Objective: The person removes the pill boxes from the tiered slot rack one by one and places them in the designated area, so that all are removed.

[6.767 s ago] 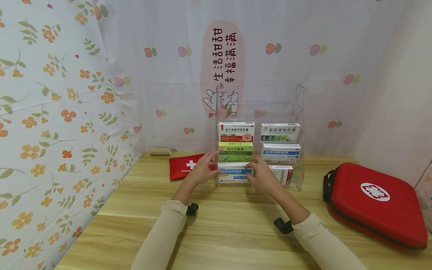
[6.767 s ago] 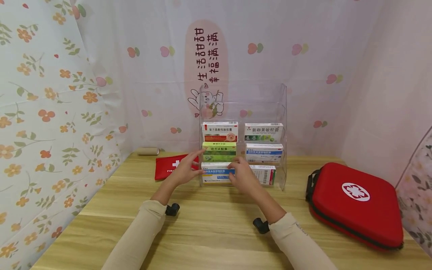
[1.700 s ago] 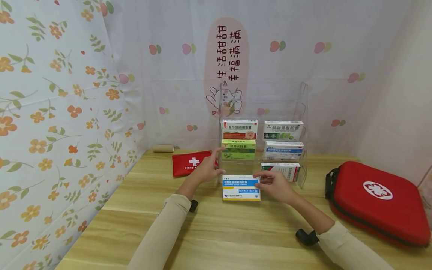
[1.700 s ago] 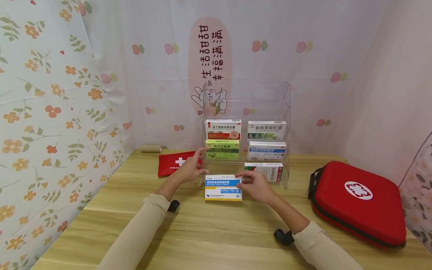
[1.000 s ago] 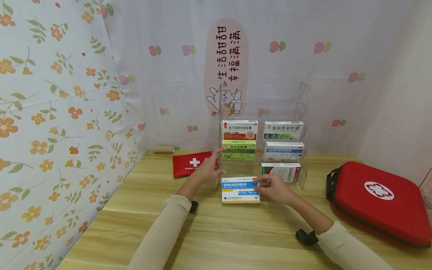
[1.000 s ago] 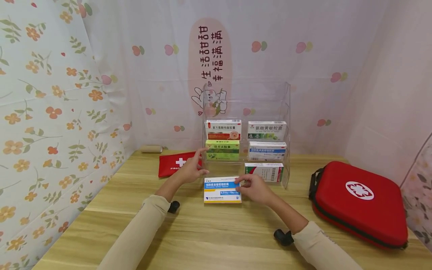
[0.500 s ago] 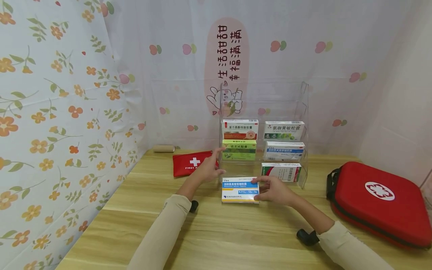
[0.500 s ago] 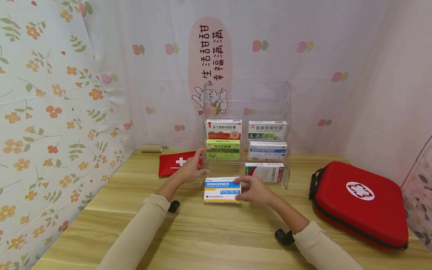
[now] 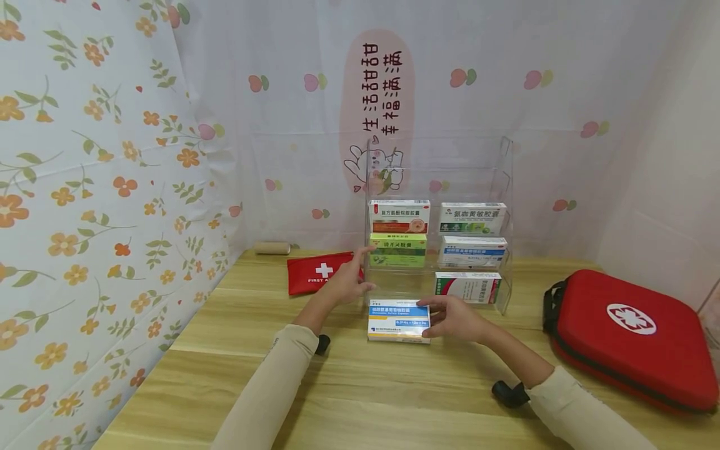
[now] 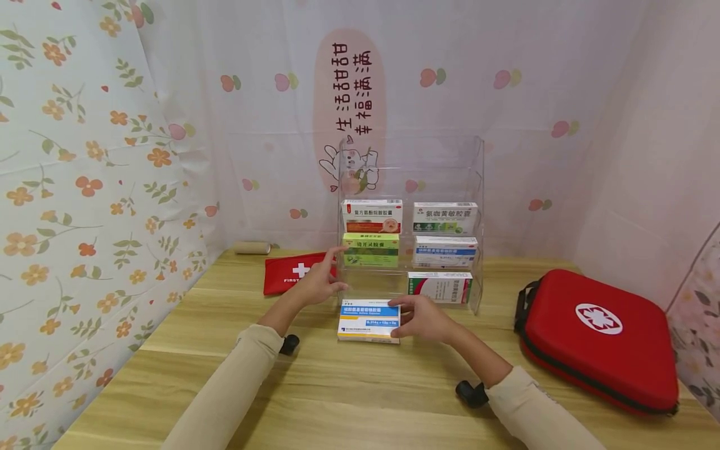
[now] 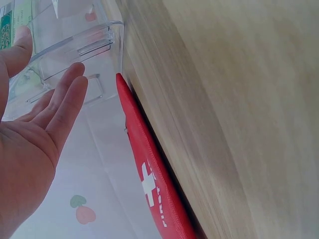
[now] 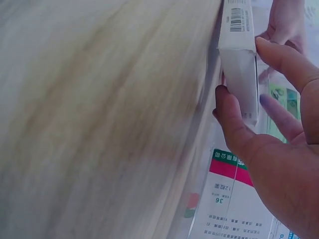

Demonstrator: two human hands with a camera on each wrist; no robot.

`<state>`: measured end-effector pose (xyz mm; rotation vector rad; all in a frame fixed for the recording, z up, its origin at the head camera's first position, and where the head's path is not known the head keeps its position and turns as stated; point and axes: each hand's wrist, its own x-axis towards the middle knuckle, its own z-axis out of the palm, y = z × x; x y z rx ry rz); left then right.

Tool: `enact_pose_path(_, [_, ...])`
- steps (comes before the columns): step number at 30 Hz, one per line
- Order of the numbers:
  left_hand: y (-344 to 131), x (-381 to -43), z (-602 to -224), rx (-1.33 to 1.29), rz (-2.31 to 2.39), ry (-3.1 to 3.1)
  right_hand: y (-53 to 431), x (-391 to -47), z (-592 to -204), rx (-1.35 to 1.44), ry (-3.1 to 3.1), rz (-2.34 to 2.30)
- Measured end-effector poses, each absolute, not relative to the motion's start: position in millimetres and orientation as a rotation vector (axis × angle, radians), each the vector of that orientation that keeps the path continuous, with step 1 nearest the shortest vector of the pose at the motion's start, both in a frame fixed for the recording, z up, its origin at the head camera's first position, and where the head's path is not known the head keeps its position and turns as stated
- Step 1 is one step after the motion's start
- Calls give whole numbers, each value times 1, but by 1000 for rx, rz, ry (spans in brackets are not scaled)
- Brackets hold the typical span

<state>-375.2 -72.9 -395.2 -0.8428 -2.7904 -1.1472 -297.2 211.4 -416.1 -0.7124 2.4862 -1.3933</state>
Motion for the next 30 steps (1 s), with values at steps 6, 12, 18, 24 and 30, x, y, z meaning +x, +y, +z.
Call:
enact_pose_path(6, [-73,-375,-398,-847,-1147,-2793,209,-297,-418,-701,2520,-1333])
enact_pose_path(12, [-73,-376,-399,-843,-1150,-2783,208,-297,-419,-720,2591,-1263])
enact_pose_path(18, [-72,-376,-399,-819,-1137,-2790,206,-298,-419,-745,2607,-1256])
enact_pose_path(24, [-70,-376,-397,-815,-1160,-2798,204,-298,-419,-747,2596,-1271])
enact_pose_path(30, [-71,-376,-396,-806,-1182,-2805,198,-299,-419,-705,2538,-1316])
